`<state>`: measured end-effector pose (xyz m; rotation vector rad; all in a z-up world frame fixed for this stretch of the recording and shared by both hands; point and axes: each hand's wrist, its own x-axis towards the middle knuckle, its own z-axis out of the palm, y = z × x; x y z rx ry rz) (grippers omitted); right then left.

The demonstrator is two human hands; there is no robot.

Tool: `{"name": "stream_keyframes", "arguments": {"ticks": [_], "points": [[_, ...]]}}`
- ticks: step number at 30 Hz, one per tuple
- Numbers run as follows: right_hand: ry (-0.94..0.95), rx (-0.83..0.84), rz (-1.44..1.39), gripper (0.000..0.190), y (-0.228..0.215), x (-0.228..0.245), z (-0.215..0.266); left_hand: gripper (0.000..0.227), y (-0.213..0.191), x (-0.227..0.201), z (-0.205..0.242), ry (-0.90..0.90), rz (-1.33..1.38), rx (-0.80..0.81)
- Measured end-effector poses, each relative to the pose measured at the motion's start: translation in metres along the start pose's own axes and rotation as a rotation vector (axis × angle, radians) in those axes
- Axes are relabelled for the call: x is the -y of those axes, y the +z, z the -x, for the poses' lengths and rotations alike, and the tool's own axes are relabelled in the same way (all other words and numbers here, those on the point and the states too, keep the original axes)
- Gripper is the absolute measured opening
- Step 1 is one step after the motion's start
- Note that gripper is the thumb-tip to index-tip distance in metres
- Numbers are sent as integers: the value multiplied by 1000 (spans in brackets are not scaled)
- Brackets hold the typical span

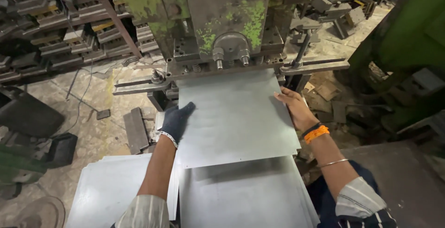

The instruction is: Operating a stamping press to process sheet metal parts and stacking them.

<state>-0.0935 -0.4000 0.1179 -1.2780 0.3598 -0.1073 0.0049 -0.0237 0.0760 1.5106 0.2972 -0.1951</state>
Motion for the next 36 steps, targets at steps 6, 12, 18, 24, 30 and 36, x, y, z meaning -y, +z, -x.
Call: {"name": "stream_keyframes", "arguments": {"ticks": [6, 12, 18, 24, 30, 36], "points": [[-4, -7, 65, 26, -31, -32, -48, 57, 3, -1, 6, -30, -80, -28], [-11, -78, 135, 38, -45, -52, -71, 53, -5, 14, -7, -72, 58, -17], [-34, -59, 138, 34, -21, -40, -54, 41, -5, 28, -19, -71, 397, -6], [-143, 2, 145, 35, -18, -34, -45, 47, 3, 11, -6, -44, 266, 32], [-144, 33, 114, 49, -24, -31, 8, 57, -2, -4, 61, 0, 221, 84], [-1, -56, 248, 52, -8, -20, 135, 50, -35, 36, 121, -105, 322, -29]]}}
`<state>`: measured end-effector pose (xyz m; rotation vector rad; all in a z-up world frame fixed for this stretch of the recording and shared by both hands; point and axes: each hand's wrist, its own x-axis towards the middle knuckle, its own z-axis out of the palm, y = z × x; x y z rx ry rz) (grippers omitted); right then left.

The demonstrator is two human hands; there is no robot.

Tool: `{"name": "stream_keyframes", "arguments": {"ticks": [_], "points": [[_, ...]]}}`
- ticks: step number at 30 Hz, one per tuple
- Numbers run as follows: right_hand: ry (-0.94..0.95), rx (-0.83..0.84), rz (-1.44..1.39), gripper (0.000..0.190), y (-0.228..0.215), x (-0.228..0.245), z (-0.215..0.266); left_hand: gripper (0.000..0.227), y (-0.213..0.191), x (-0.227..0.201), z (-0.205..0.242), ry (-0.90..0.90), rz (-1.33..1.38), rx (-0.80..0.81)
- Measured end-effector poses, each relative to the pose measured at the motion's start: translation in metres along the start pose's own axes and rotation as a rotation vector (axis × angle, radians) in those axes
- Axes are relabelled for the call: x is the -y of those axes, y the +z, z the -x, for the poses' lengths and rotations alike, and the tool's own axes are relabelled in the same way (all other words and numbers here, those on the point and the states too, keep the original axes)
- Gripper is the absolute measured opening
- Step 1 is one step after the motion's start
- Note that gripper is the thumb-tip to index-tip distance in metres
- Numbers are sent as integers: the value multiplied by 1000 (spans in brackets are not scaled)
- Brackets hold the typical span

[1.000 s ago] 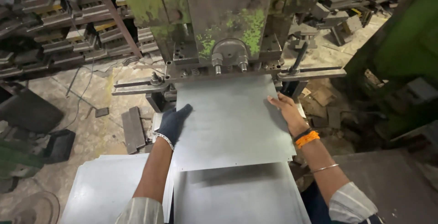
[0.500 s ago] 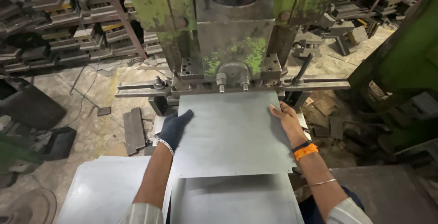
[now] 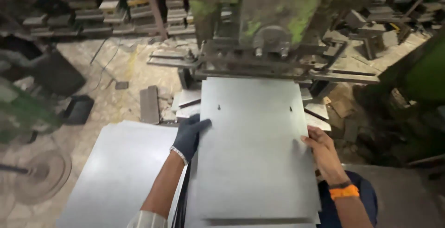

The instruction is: Operating a stamping press to process sheet metal parts and stacking them.

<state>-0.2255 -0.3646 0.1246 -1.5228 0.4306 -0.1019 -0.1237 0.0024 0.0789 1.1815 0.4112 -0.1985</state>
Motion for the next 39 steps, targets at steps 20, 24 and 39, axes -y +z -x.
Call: {"name": "stream_keyframes", "arguments": {"ticks": [20, 24, 39], "points": [[-11, 872, 253, 27, 334, -74, 63, 92, -387, -40, -15, -161, -1333, -999], [28, 826, 246, 29, 322, -70, 66, 86, -414, -84, -14, -15, -1312, -908], [27, 170, -115, 57, 69, -14, 18, 30, -75, -48, 21, 32, -194, 19]]}}
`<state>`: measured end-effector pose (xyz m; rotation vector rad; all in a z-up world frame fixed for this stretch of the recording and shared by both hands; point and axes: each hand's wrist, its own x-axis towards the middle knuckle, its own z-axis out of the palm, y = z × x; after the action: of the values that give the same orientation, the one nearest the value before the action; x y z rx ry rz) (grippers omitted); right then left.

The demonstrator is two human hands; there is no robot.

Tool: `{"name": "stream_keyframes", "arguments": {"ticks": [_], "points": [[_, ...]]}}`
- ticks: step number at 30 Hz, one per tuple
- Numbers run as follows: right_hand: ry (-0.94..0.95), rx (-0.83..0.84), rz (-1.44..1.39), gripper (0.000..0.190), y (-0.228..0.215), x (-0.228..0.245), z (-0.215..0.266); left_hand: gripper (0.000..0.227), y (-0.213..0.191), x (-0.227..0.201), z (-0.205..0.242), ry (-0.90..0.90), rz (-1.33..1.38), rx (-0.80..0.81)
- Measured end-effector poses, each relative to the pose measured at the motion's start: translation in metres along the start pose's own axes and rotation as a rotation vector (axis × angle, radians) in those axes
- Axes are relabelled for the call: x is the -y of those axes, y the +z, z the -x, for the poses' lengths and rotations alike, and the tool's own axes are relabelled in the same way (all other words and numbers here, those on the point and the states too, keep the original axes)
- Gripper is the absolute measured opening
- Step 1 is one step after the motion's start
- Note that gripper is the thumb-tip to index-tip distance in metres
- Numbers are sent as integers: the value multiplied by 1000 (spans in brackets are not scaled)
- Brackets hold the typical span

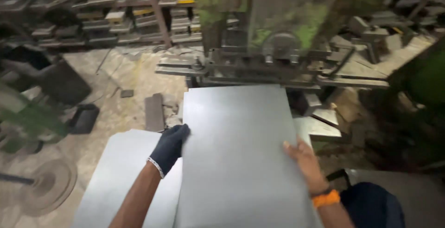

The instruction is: Operating a stamping press to process sheet metal parts and stacking them.

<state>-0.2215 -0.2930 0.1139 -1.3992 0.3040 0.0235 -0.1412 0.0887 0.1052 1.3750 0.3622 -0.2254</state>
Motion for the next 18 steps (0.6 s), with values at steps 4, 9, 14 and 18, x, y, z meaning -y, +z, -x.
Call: {"name": "stream_keyframes", "arguments": {"ticks": [4, 9, 14, 18], "points": [[-93, -163, -3, 22, -78, 9, -61, 32, 44, 38, -29, -131, 353, 131], [-28, -169, 96, 39, -121, -13, -117, 45, 81, 48, -55, -120, 499, 97], [-228, -149, 158, 25, -130, -45, -201, 38, 81, 51, -99, 9, 350, 48], [-134, -133, 226, 60, -161, -45, -247, 48, 116, 4, -80, -18, 245, 121]]}}
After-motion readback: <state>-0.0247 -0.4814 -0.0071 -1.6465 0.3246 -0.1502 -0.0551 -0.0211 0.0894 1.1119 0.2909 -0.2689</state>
